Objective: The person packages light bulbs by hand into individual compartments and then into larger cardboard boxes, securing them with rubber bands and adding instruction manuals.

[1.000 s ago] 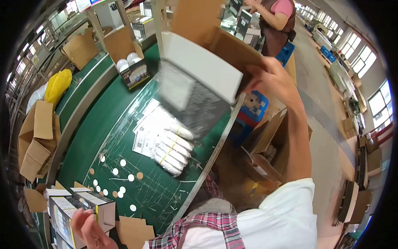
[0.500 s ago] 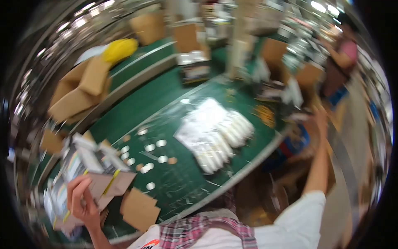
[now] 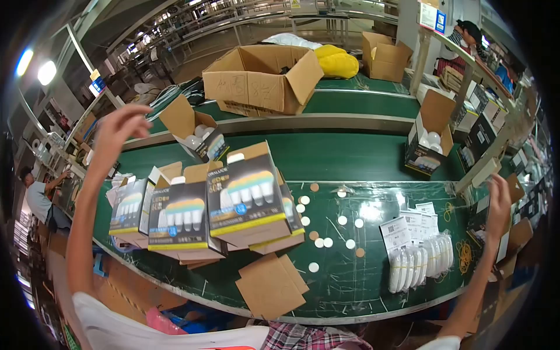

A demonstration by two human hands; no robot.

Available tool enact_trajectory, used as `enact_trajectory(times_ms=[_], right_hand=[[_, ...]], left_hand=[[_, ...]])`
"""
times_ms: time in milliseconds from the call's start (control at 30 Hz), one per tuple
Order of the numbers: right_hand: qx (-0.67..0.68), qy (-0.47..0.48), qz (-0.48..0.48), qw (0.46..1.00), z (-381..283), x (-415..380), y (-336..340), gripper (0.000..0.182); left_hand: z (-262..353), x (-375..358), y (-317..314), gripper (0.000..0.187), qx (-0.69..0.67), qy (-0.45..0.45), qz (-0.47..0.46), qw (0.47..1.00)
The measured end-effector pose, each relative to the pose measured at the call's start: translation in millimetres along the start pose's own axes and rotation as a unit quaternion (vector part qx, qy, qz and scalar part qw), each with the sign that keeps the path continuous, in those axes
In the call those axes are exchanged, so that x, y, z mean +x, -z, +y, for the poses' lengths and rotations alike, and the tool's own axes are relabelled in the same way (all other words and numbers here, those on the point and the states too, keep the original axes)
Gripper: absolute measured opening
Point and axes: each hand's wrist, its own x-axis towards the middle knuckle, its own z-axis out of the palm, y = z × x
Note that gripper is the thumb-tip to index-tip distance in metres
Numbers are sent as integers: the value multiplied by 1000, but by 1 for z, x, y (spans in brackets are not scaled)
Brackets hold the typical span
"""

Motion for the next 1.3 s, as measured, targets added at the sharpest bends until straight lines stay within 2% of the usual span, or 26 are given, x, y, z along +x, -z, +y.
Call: enact_trajectory(times_ms=[33, 67, 133, 167, 200, 333, 367, 400, 433, 467, 500, 533, 600, 633, 700, 767, 867, 967, 1033, 1100, 1167, 1233, 1300], right_hand=[[23, 19, -15, 999, 6, 16, -37, 22], [-8, 26, -36, 999, -15, 25, -66, 21], [-2, 30, -61, 998, -13, 44, -114, 22], [0, 30, -75, 997, -10, 49, -136, 22], [-28, 29, -78, 996, -9, 52, -153, 24], [-128, 64, -70, 987, -5, 53, -187, 40], [-151, 83, -82, 982, 25, 52, -193, 45], [-145, 55, -99, 983, 45, 51, -201, 50], [-160, 85, -89, 979, 50, 51, -207, 52], [-163, 68, -94, 980, 54, 46, -208, 52], [-176, 53, -91, 979, 46, 43, -207, 50], [-220, 64, -109, 967, 43, 44, -207, 47], [-286, 99, -118, 946, 33, 49, -208, 42], [-314, 118, -110, 936, 28, 49, -211, 40], [-323, 137, -92, 932, 33, 46, -223, 38], [-310, 146, -71, 937, 34, 42, -230, 35], [-295, 155, -84, 939, 32, 45, -230, 25], [-279, 176, -77, 941, 24, 46, -216, 18], [-269, 188, -67, 942, 23, 43, -195, 19], [-278, 189, -81, 938, 23, 32, -161, 22], [-290, 184, -100, 934, 30, 18, -123, 24], [-303, 182, -99, 930, 39, 4, -86, 26], [-312, 172, -70, 932, 56, -11, -55, 25]], left_hand=[[-34, 26, -6, 24, 4, 27, -51, 998], [-73, 49, -17, 27, 8, 54, -102, 993], [-164, 82, -49, 33, 210, -43, -132, 968], [-191, 99, -64, 37, 272, 59, -223, 934], [-234, 107, -79, 40, 300, 20, -243, 922], [-314, 124, -117, 68, 379, 22, -273, 884], [-313, 129, -119, 76, 311, -3, -305, 900], [-334, 133, -122, 82, 256, 6, -307, 917], [-354, 134, -122, 82, 263, 13, -288, 921], [-380, 136, -127, 81, 283, -2, -277, 918], [-368, 133, -127, 76, 230, -3, -265, 936], [-354, 131, -127, 66, 245, 69, -258, 932], [-390, 131, -125, 58, 319, 105, -220, 916], [-381, 133, -126, 59, 365, 109, -240, 893], [-390, 136, -127, 55, 369, 61, -208, 904], [-350, 150, -118, 58, 333, 71, -269, 901], [-311, 165, -101, 55, 341, 86, -240, 905], [-248, 178, -91, 51, 264, -50, -145, 952], [-207, 196, -94, 50, 329, -137, -137, 924], [-164, 210, -98, 49, 303, -276, -102, 906], [-91, 211, -116, 44, 306, -357, -67, 880], [-5, 199, -138, 41, 305, -380, -68, 871], [85, 175, -169, 34, 335, -350, -106, 869]])
